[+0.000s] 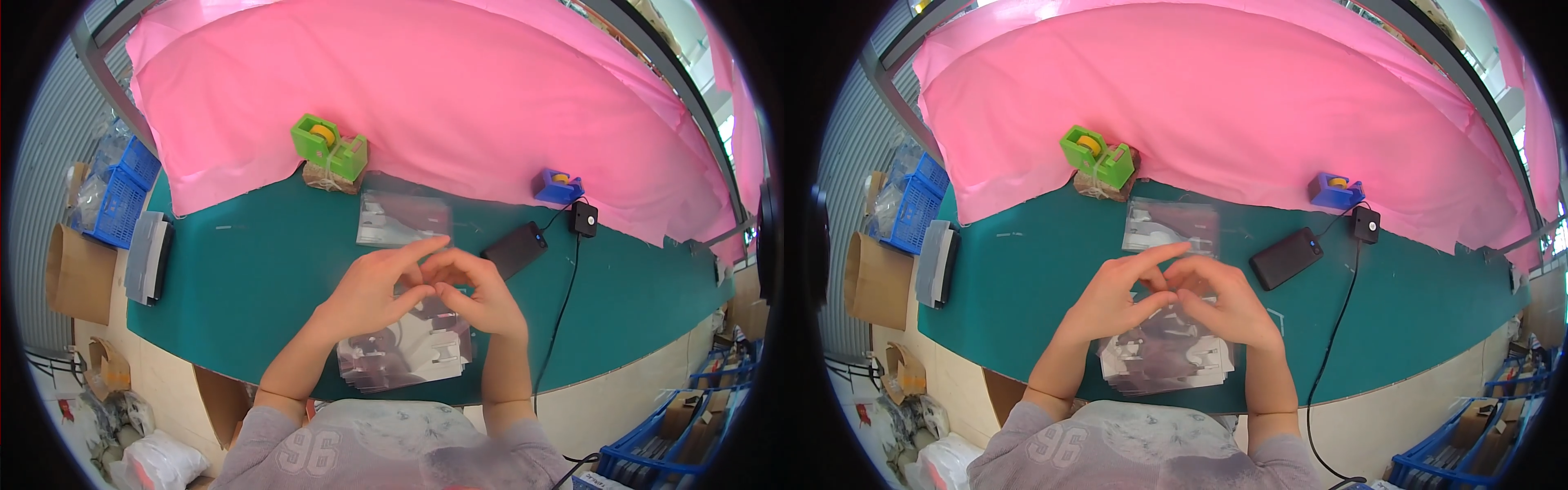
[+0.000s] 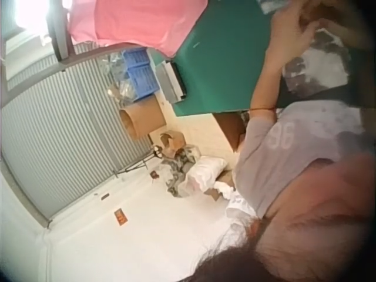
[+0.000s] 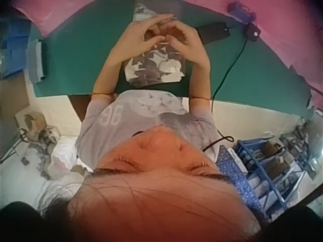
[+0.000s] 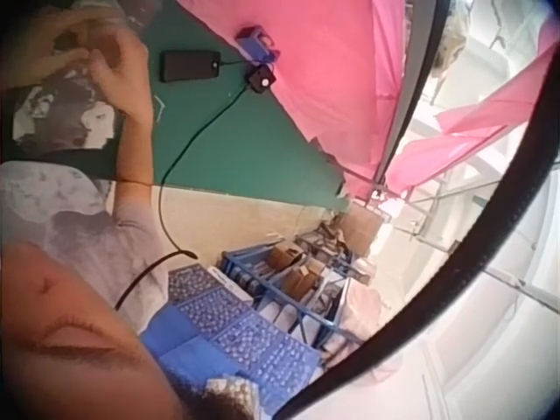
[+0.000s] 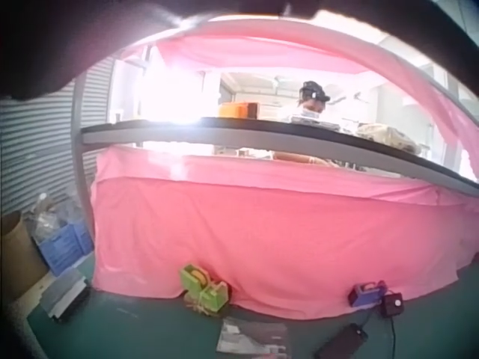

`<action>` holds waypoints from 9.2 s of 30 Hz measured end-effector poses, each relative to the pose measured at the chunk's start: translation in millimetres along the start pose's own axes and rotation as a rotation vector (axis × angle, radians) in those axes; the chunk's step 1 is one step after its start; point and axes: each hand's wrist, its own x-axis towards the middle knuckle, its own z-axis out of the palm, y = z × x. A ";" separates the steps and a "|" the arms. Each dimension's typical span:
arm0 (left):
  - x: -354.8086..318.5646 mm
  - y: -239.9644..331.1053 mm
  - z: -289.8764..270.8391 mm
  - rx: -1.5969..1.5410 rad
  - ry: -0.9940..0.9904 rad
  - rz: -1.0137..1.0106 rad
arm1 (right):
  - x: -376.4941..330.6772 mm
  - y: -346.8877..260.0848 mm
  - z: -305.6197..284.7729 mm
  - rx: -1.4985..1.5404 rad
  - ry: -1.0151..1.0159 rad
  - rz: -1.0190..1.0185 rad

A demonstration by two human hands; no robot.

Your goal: Manually counting and packaging small plastic components into individual clear plastic bags.

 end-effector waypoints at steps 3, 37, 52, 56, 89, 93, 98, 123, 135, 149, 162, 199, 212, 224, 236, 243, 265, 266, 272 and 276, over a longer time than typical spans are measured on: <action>2.4 3.6 4.4 0.311 0.123 0.150 | -0.7 7.8 2.4 0.175 0.181 0.024; -2.1 3.9 9.5 0.247 -0.009 0.166 | -0.3 1.3 10.2 -0.389 0.497 -0.487; 6.6 4.7 14.2 0.150 0.002 0.047 | -5.6 -3.7 -3.9 -0.322 0.580 -0.394; 3.6 -4.0 14.3 0.201 -0.027 0.064 | -7.0 -3.8 -11.0 -0.307 0.579 -0.374; 3.2 -6.3 -15.3 0.230 -0.240 0.043 | -22.6 -2.3 -46.4 -0.215 0.621 -0.350; -0.6 -16.2 -19.5 0.217 -0.254 0.034 | -25.3 4.6 -53.6 -0.176 0.669 -0.349; 1.9 -17.2 -25.8 0.199 -0.359 0.104 | -23.9 9.8 -57.4 -0.242 0.639 -0.423; 14.4 -122.8 -15.7 0.663 0.271 0.155 | 28.9 87.6 -43.9 -0.814 0.189 -0.170; 0.2 -139.0 -1.5 0.838 0.053 0.066 | 22.8 107.9 -31.9 -0.938 -0.091 -0.187; -4.3 -140.3 5.5 0.819 0.004 0.102 | 68.5 110.5 -42.6 -1.094 0.119 -0.026; 21.4 -131.0 19.1 0.786 -0.206 0.101 | 84.7 107.6 -26.4 -1.145 0.086 -0.068; 31.6 -129.3 32.4 0.502 -0.354 -0.059 | -15.6 39.9 32.8 -0.688 -0.338 -0.333; 27.1 -98.5 23.8 0.368 -0.262 0.000 | -55.3 21.3 35.2 -0.523 -0.626 -0.113; -14.5 40.4 -21.7 0.579 0.285 0.201 | -41.4 -12.7 0.6 0.305 0.179 -0.036; -10.7 29.7 -11.1 0.529 0.118 0.207 | -9.8 -25.4 7.7 -0.348 0.284 -0.328; -15.8 33.8 -6.9 0.604 0.177 0.261 | -8.1 -27.6 17.0 -0.420 0.367 -0.348; -24.4 32.3 -32.4 0.419 0.091 0.198 | -12.5 -36.1 7.9 0.087 0.286 -0.033; -23.3 26.6 -33.0 0.404 0.067 0.195 | -11.3 -33.0 8.0 0.087 0.286 -0.031; -13.1 21.1 -44.5 0.348 0.047 0.106 | -4.9 -12.8 3.2 0.237 0.303 -0.003; -13.2 10.7 -47.8 0.312 0.029 0.104 | -1.2 -7.3 1.6 0.274 0.279 0.001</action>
